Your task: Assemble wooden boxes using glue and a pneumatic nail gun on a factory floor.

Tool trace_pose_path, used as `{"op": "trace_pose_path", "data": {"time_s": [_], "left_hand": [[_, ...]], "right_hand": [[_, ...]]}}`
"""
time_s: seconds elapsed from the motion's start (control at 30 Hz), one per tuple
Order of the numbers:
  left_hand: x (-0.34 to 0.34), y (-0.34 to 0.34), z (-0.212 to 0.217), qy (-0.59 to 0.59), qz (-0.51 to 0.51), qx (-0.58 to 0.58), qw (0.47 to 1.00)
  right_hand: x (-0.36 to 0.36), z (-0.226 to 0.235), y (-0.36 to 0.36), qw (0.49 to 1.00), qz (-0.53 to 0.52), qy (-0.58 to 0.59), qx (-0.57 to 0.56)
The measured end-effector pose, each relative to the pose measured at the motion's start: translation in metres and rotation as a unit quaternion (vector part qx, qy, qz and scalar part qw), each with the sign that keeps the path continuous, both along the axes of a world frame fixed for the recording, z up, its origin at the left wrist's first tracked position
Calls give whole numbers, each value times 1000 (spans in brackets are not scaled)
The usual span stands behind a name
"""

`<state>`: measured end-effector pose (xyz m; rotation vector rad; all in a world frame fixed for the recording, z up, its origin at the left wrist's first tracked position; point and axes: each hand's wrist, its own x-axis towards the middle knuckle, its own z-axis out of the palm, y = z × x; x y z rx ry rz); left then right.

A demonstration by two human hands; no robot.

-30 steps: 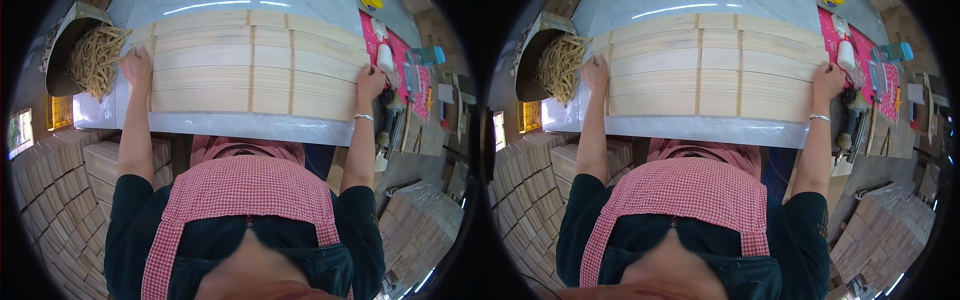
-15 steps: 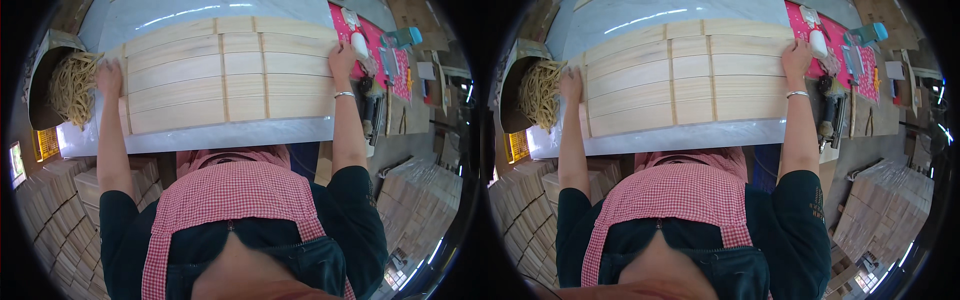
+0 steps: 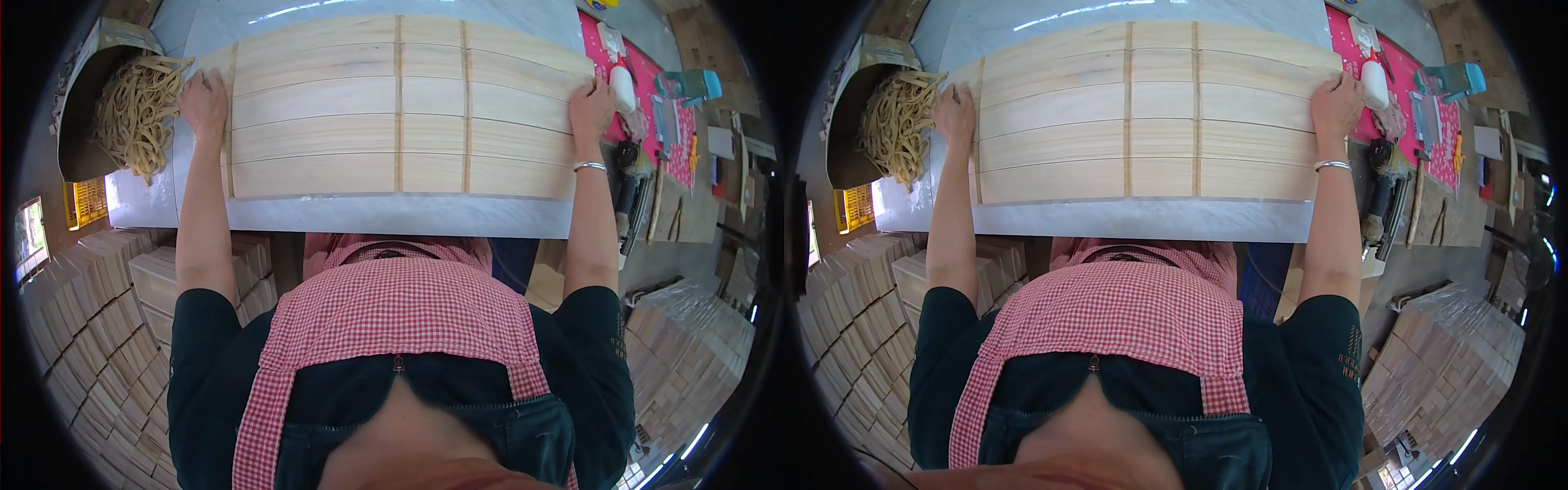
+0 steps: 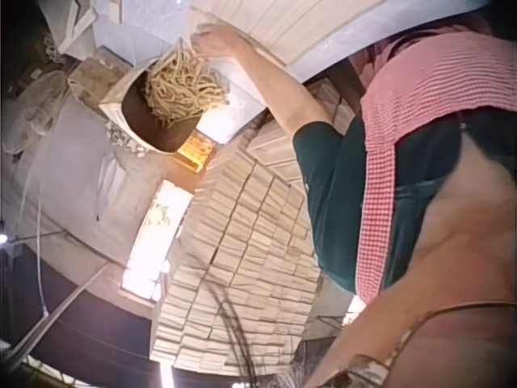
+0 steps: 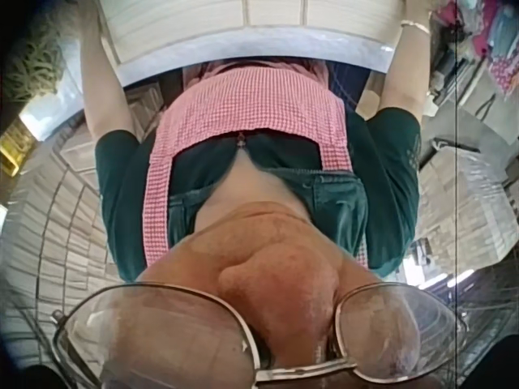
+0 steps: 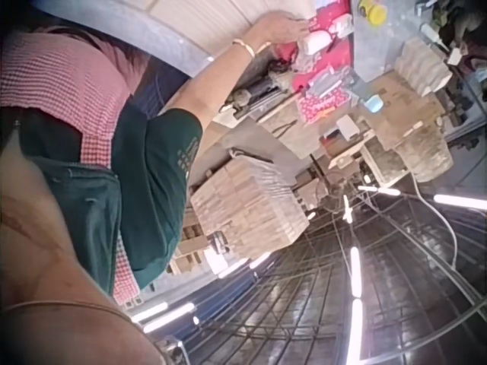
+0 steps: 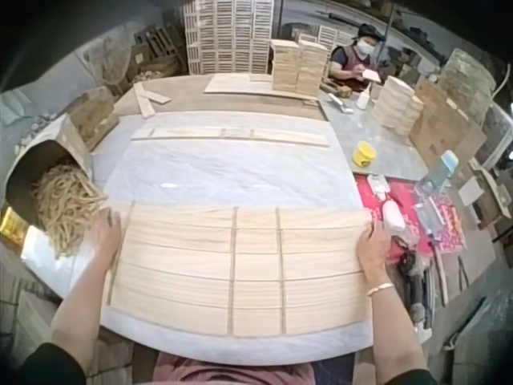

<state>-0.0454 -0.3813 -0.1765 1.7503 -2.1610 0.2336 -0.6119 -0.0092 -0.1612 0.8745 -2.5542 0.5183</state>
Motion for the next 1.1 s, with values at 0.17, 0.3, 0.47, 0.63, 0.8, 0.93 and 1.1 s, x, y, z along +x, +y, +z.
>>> {"op": "trace_pose_path", "data": {"time_s": [0.17,0.3,0.47,0.63,0.8,0.93,1.1], "left_hand": [[-1,2,-2,6,-16,-34,999],[-1,-4,-5,10,-32,6,999],[17,-14,-9,-38,-35,5,999],[-12,8,6,-55,16,-37,998],[-16,35,12,-42,-36,-48,997],[-76,73,21,57,-187,-66,979],[-220,172,46,58,-438,0,897]], "right_hand": [[6,3,0,999,-4,32,22],[3,0,6,997,5,71,20],[10,-6,-6,997,-7,76,18],[1,7,19,994,16,98,-49],[6,45,99,990,-23,116,-79],[32,49,172,993,-81,91,2],[29,36,217,982,-153,-76,81]]}}
